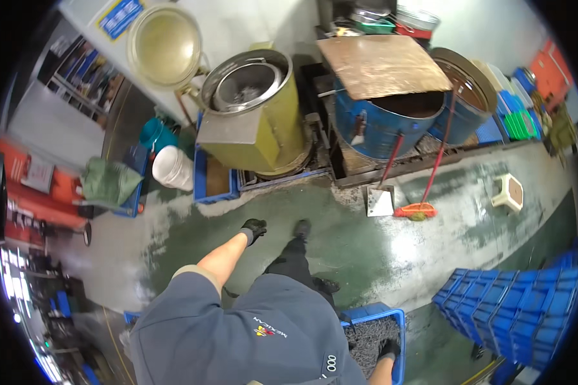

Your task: The recorder transfers metal shavings from blue bins into a centrifuge, cleans the interior, and closes the lid on the production floor.

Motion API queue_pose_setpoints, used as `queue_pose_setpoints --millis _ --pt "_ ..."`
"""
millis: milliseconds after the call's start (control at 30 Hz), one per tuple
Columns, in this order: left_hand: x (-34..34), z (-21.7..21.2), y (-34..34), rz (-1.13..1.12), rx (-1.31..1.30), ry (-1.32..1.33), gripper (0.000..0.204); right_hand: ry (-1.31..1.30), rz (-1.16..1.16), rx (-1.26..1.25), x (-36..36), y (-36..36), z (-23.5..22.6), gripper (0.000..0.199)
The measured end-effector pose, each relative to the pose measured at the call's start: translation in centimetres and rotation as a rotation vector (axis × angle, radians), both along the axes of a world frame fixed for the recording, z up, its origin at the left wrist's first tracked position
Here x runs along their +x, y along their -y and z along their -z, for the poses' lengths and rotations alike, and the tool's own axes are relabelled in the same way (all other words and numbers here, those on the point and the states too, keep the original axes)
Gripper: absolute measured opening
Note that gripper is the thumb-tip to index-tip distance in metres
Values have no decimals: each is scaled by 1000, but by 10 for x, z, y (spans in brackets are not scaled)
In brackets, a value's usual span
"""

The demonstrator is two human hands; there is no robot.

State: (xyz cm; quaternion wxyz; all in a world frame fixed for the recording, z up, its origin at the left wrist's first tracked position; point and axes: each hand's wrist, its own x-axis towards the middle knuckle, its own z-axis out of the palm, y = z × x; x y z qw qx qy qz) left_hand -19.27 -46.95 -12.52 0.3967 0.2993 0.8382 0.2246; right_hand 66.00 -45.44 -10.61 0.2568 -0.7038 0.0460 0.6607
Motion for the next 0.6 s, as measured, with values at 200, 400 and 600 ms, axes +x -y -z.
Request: queue_pose_setpoints --millis 200,400,600 --pt "-49 7 197 -235 65 127 20 -349 -417 172 -246 -132 -30 46" --pt "-82 -67 211 -793 -102 573 21 164 -771 418 -505 -166 -103 36" --pt "-141 -77 245 -1070 -43 729 30 221 -914 569 -654 -225 -111 38"
